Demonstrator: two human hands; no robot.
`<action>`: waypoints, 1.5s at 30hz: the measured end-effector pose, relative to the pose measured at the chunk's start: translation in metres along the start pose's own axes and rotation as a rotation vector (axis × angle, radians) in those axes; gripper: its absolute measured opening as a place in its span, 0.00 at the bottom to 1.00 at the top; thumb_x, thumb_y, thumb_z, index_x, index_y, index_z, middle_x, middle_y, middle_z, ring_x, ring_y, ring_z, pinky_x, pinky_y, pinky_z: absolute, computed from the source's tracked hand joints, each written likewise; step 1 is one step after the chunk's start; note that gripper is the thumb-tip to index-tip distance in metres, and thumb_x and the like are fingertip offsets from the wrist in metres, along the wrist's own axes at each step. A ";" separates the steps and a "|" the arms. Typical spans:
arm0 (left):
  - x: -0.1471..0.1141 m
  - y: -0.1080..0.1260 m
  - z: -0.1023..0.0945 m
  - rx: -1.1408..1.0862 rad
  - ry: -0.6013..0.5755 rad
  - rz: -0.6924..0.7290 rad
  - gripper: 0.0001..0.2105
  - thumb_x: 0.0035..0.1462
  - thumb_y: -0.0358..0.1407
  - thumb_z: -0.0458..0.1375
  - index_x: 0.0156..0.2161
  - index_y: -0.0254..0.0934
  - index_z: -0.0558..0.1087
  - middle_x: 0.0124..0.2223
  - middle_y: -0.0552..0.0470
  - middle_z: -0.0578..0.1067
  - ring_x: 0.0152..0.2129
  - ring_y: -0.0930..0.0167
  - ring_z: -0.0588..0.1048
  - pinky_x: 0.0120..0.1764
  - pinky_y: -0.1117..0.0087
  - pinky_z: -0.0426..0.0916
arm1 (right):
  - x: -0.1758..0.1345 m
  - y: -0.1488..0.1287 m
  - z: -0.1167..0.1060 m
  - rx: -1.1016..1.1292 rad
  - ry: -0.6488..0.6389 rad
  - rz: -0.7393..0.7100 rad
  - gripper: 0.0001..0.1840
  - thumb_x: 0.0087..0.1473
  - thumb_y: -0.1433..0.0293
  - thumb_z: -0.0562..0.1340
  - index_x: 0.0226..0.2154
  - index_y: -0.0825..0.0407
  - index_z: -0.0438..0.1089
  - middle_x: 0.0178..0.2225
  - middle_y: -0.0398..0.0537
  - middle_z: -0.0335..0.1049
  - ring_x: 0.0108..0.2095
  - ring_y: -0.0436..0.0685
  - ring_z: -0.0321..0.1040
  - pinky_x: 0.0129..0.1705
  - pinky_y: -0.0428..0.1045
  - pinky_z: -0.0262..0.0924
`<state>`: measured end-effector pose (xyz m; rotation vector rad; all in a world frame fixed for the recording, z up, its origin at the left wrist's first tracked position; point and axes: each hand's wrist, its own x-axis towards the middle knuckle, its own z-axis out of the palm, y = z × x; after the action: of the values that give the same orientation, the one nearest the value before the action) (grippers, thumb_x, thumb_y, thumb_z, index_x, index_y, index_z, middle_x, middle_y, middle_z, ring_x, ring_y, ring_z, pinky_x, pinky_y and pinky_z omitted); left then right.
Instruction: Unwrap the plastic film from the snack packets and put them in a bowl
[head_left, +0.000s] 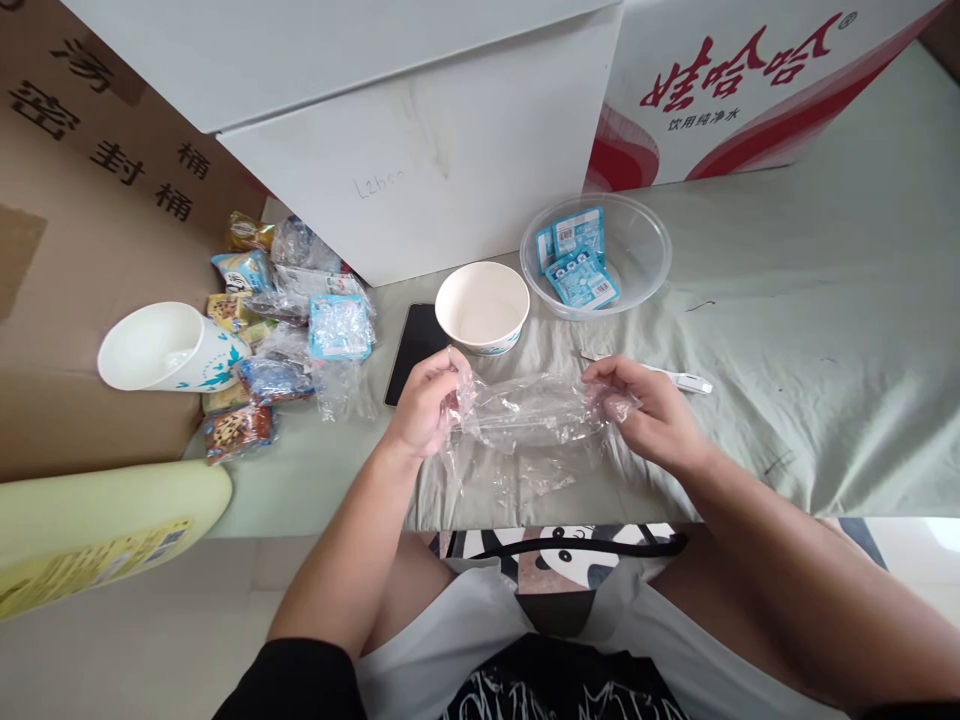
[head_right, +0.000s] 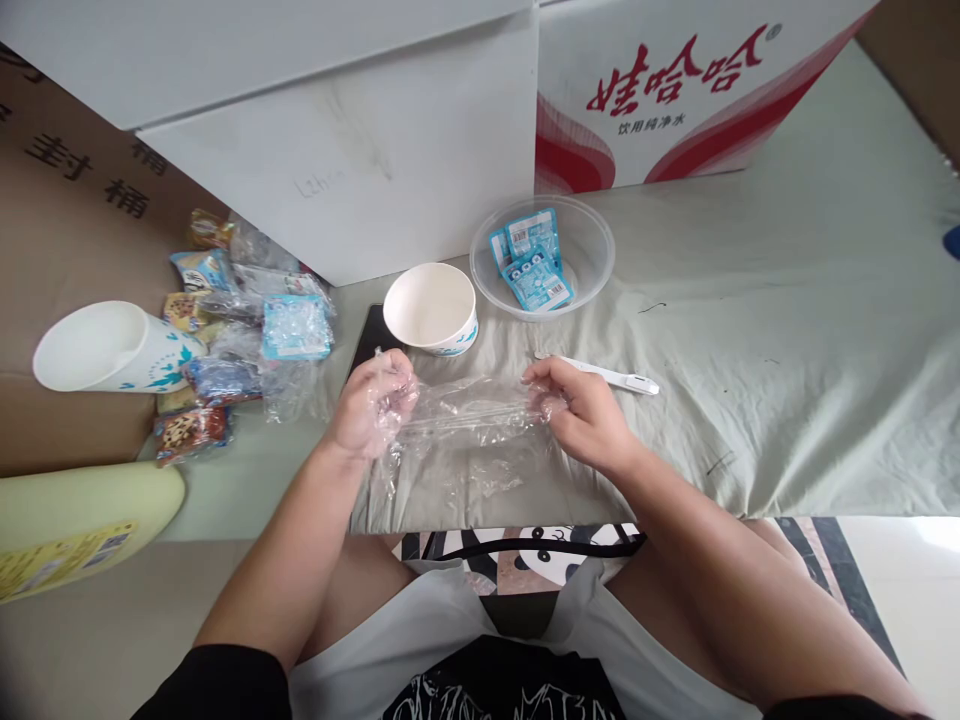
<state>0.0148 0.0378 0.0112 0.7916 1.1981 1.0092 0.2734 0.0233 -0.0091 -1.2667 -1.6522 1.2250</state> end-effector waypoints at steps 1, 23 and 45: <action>0.000 0.002 -0.001 0.004 0.009 -0.009 0.09 0.42 0.35 0.63 0.24 0.37 0.66 0.17 0.58 0.66 0.11 0.80 0.59 0.13 0.80 0.44 | 0.000 0.001 -0.001 0.017 0.000 0.017 0.14 0.44 0.75 0.56 0.36 0.50 0.68 0.25 0.42 0.74 0.26 0.54 0.72 0.33 0.50 0.68; 0.004 -0.006 0.003 0.266 -0.204 -0.337 0.05 0.43 0.35 0.58 0.24 0.35 0.69 0.22 0.52 0.76 0.10 0.80 0.64 0.14 0.79 0.53 | -0.006 0.018 0.009 0.470 -0.662 0.176 0.48 0.52 0.47 0.69 0.67 0.50 0.57 0.63 0.63 0.65 0.60 0.65 0.69 0.56 0.59 0.70; 0.008 -0.030 -0.018 0.364 -0.782 -0.027 0.47 0.47 0.32 0.71 0.71 0.45 0.57 0.72 0.39 0.61 0.67 0.56 0.64 0.66 0.52 0.60 | 0.006 -0.004 0.015 0.558 0.181 0.392 0.14 0.44 0.61 0.70 0.30 0.50 0.69 0.22 0.39 0.67 0.19 0.47 0.60 0.22 0.46 0.54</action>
<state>0.0034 0.0339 -0.0227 1.2989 0.7009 0.3736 0.2570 0.0248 -0.0097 -1.3145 -0.8595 1.6056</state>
